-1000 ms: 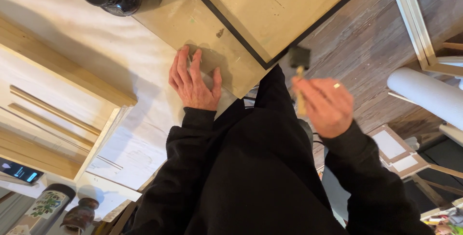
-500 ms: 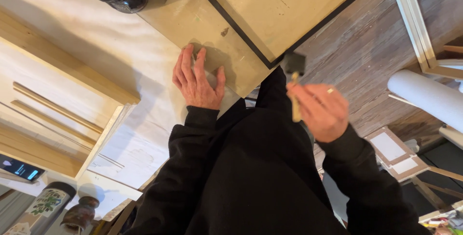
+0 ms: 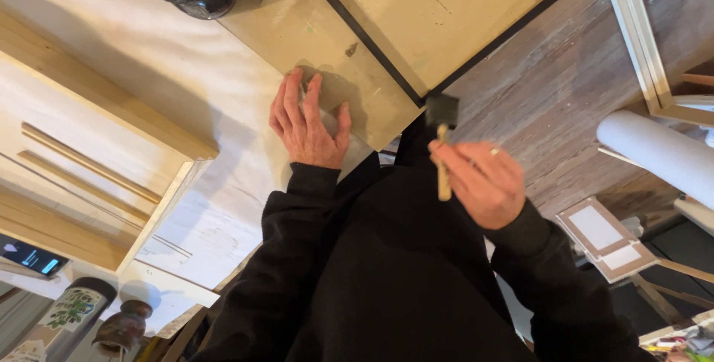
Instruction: Painting the edges of wooden picture frames with black paint using a foam brush.
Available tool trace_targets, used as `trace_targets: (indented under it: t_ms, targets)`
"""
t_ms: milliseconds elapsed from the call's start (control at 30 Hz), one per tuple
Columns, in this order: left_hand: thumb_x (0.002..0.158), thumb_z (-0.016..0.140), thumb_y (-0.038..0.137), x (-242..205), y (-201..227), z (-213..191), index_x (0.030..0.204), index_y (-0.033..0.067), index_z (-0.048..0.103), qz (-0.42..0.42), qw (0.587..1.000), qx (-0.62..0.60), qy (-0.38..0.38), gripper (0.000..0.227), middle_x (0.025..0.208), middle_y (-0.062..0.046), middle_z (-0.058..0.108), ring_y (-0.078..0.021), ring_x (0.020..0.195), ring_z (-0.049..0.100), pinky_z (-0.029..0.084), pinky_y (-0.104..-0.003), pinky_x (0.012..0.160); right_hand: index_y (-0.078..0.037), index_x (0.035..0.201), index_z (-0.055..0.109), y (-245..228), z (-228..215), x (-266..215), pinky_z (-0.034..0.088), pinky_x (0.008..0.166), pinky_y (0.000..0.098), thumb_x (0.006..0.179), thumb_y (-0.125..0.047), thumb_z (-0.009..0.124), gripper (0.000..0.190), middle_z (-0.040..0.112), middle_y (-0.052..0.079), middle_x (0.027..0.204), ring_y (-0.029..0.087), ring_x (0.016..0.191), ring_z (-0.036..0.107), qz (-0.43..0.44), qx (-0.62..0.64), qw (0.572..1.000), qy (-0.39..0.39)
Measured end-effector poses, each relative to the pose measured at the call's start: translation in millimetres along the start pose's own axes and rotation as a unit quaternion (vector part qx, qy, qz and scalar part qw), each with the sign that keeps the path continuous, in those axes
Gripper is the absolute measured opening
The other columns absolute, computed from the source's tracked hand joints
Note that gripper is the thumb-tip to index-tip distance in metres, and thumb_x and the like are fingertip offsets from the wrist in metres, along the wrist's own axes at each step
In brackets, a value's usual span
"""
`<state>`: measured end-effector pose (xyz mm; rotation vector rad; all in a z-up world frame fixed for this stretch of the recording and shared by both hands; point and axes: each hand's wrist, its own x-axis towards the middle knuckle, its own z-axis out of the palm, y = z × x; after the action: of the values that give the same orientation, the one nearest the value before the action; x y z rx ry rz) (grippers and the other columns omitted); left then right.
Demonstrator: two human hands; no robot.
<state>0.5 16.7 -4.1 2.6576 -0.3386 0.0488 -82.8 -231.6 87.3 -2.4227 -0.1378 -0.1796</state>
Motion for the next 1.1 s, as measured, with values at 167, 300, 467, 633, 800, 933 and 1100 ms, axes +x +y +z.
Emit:
trace_targets:
  t_ms: [167,300,467,633,800,933,1100]
  targets:
    - [0.096,0.077,0.026,0.3,0.6,1.1,0.146,0.0082,0.052,0.003,1.0,-0.002,0.0,0.059,0.158,-0.015,0.043,-0.0359,0.147,0.042,0.03,-0.051,0.122,-0.001,0.116,0.073,-8.3,0.0,-3.5,0.053,0.069,0.0369,0.083,0.002,0.087,0.035,0.063,0.008,0.097,0.025,0.083,0.065,-0.012,0.037,0.999,0.012]
    - [0.095,0.078,0.027,-1.9,-1.0,0.9,0.145,0.0097,0.054,0.004,1.0,-0.001,0.012,0.058,0.157,-0.014,0.044,-0.0352,0.146,0.042,0.03,-0.05,0.122,-0.001,0.114,0.076,3.5,-0.5,-4.3,0.049,0.065,0.0368,0.085,0.002,0.089,0.033,0.062,0.009,0.095,0.024,0.078,0.064,0.028,-0.007,0.999,0.046]
    - [0.096,0.077,0.027,0.1,1.5,0.8,0.146,0.0087,0.052,0.002,1.0,-0.001,0.003,0.059,0.158,-0.014,0.043,-0.0348,0.147,0.042,0.03,-0.05,0.123,0.003,0.111,0.076,-5.4,9.6,-6.9,0.049,0.059,0.0354,0.082,0.0,0.089,0.032,0.063,0.008,0.091,0.023,0.071,0.062,-0.03,0.033,0.999,-0.01]
    - [0.095,0.077,0.028,-0.5,0.4,1.9,0.145,0.0097,0.053,0.0,1.0,0.003,0.007,0.059,0.157,-0.014,0.044,-0.0346,0.146,0.042,0.03,-0.05,0.122,0.0,0.115,0.075,3.2,2.0,-9.2,0.049,0.061,0.0341,0.086,-0.001,0.088,0.032,0.065,0.008,0.095,0.021,0.076,0.064,-0.002,0.02,0.999,0.029]
    - [0.095,0.077,0.028,-0.7,-0.2,2.9,0.145,0.0096,0.053,0.002,1.0,0.003,0.009,0.059,0.157,-0.014,0.044,-0.0345,0.146,0.043,0.03,-0.049,0.122,-0.002,0.12,0.075,12.1,1.6,-7.0,0.05,0.067,0.0356,0.091,0.0,0.087,0.031,0.064,0.009,0.102,0.024,0.081,0.065,0.041,-0.021,0.998,0.04]
    - [0.095,0.078,0.028,-1.5,0.0,2.7,0.145,0.0097,0.053,0.004,1.0,0.001,0.009,0.059,0.157,-0.013,0.044,-0.0345,0.147,0.043,0.03,-0.049,0.121,0.001,0.112,0.076,2.1,7.6,-7.6,0.047,0.056,0.0318,0.086,-0.006,0.088,0.029,0.064,0.008,0.094,0.019,0.07,0.064,-0.026,0.05,0.998,0.002]
    - [0.094,0.078,0.027,-0.9,1.4,1.1,0.146,0.0093,0.052,-0.002,1.0,0.002,0.001,0.06,0.158,-0.014,0.044,-0.0352,0.147,0.042,0.03,-0.05,0.122,-0.002,0.116,0.072,16.8,-8.4,-6.7,0.052,0.068,0.0296,0.093,-0.008,0.081,0.025,0.069,0.008,0.105,0.019,0.082,0.067,0.059,0.101,0.993,0.032]
